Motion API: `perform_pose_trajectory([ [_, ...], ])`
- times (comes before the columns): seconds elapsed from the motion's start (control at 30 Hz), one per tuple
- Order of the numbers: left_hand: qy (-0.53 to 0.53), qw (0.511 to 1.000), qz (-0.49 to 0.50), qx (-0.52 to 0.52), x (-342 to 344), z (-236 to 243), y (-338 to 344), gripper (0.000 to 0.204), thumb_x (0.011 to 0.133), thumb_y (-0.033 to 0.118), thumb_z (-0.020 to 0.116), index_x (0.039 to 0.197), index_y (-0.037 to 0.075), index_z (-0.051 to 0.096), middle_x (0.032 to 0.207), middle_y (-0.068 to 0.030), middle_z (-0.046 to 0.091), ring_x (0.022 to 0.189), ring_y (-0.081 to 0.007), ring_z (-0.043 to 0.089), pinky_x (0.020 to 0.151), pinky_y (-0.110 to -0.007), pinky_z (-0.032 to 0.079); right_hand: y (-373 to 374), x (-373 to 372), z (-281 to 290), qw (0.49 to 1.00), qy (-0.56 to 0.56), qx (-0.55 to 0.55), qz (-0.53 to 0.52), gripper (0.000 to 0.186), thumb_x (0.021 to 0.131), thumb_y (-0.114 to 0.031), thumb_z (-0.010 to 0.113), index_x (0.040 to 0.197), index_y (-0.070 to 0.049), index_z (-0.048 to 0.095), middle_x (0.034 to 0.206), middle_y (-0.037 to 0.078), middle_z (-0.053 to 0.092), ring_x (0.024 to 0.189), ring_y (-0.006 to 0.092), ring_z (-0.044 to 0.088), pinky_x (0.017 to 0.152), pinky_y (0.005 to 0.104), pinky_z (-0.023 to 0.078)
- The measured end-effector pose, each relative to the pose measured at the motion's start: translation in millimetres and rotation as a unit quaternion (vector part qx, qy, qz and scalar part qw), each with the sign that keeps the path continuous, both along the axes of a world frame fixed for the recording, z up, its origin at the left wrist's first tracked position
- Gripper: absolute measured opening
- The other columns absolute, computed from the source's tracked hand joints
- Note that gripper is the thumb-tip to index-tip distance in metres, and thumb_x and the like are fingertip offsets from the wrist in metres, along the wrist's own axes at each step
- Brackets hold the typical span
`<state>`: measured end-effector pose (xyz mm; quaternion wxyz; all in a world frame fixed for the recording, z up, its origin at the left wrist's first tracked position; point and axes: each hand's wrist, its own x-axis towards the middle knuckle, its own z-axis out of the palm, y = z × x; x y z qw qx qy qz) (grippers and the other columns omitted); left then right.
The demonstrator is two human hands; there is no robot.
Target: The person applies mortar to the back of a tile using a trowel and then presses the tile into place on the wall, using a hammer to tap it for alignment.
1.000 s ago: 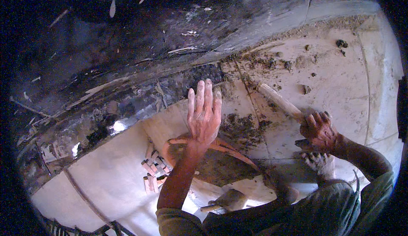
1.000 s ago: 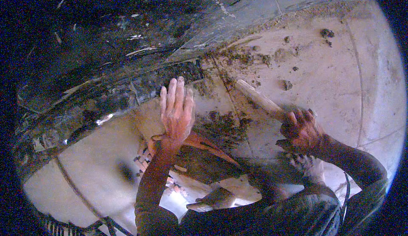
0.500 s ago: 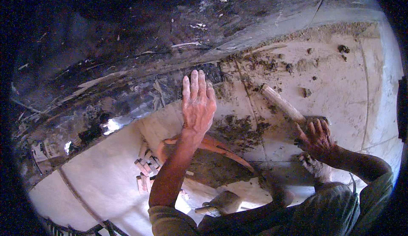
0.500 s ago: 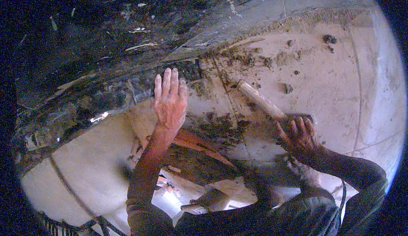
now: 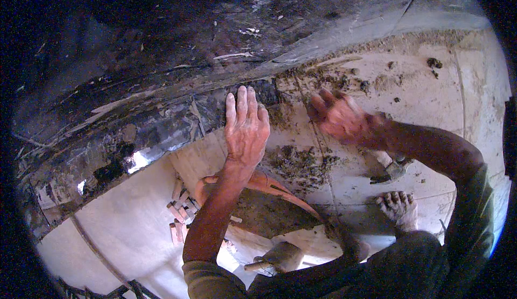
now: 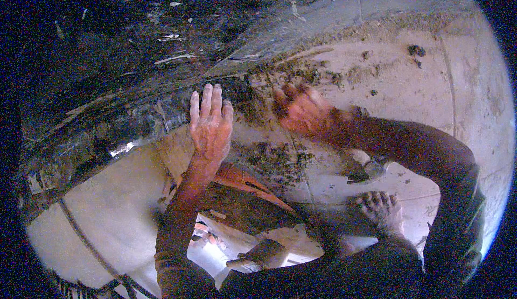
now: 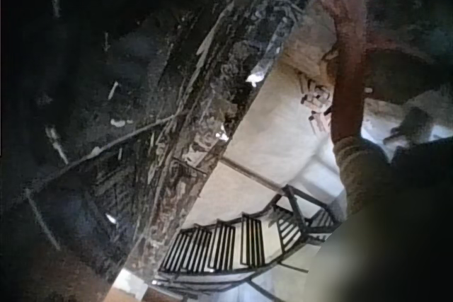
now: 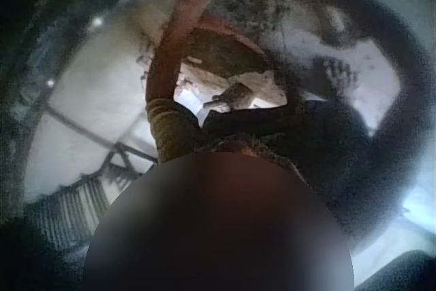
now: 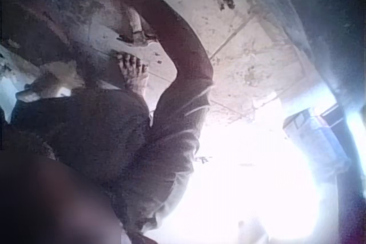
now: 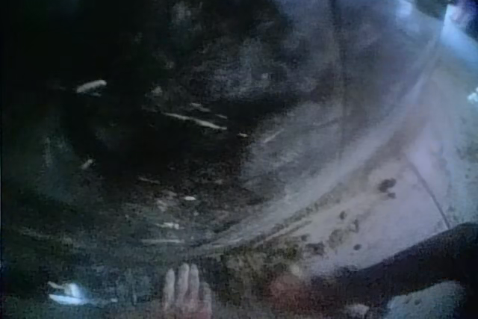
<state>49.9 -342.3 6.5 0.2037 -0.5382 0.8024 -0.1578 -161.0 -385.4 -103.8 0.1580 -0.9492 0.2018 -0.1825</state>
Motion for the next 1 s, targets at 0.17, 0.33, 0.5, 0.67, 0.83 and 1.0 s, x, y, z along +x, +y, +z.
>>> perform_pose_trajectory([
  [0.17,-0.020,1.000,0.008,0.009,2.5,4.6,2.3,0.011,0.079,0.010,0.061,0.085,0.002,0.064,0.121,-0.0163,0.057,0.121,-0.0311,0.047,0.103,-0.051,0.035,-4.9,69.9,-57.3,0.997,-0.077,0.018,0.017,0.016,0.068,-0.026,0.061,0.079,-0.016,0.056,0.075,0.004,0.049,0.076,0.0253,0.054,0.062,0.0421,0.043],
  [0.33,-0.009,1.000,0.007,-0.006,9.2,0.0,5.6,0.011,0.078,0.011,0.060,0.084,0.002,0.063,0.122,-0.0165,0.057,0.121,-0.0312,0.047,0.103,-0.051,0.035,4.6,92.4,-82.0,0.954,-0.288,-0.056,-0.054,0.011,0.069,-0.023,0.062,0.071,-0.020,0.052,0.065,0.003,0.048,0.065,0.0248,0.053,0.054,0.0418,0.041],
  [0.5,0.006,1.000,0.002,-0.008,6.0,-0.1,2.1,0.010,0.078,0.011,0.060,0.082,0.003,0.062,0.122,-0.0164,0.057,0.121,-0.0311,0.048,0.103,-0.051,0.035,-1.3,111.8,-107.2,0.935,-0.115,-0.298,-0.154,0.011,0.073,-0.019,0.061,0.070,-0.017,0.051,0.065,0.005,0.049,0.060,0.0268,0.053,0.047,0.0402,0.040],
  [0.67,0.000,1.000,0.013,-0.016,12.6,0.1,7.7,0.010,0.078,0.011,0.059,0.081,0.002,0.063,0.121,-0.0168,0.058,0.120,-0.0313,0.049,0.105,-0.051,0.033,-9.8,98.9,-87.6,0.956,-0.233,-0.144,-0.102,0.014,0.072,-0.009,0.057,0.085,-0.004,0.062,0.076,0.016,0.061,0.066,0.0286,0.064,0.045,0.0407,0.049],
  [0.83,0.012,1.000,-0.001,-0.017,6.7,-2.5,1.8,0.012,0.078,0.011,0.059,0.081,0.002,0.065,0.119,-0.0175,0.059,0.120,-0.0317,0.049,0.105,-0.050,0.033,-17.7,106.3,-110.8,0.969,-0.220,-0.053,-0.098,0.010,0.076,-0.021,0.062,0.073,-0.017,0.053,0.063,0.005,0.045,0.058,0.0247,0.050,0.043,0.0390,0.035],
  [1.0,-0.007,1.000,0.013,-0.012,9.1,3.8,5.6,0.007,0.077,0.011,0.061,0.080,0.005,0.063,0.120,-0.0145,0.059,0.119,-0.0302,0.050,0.104,-0.050,0.035,-19.3,105.3,-108.6,0.969,-0.244,0.004,-0.047,0.010,0.078,-0.020,0.062,0.077,-0.015,0.054,0.065,0.007,0.045,0.062,0.0280,0.050,0.044,0.0409,0.036],
])
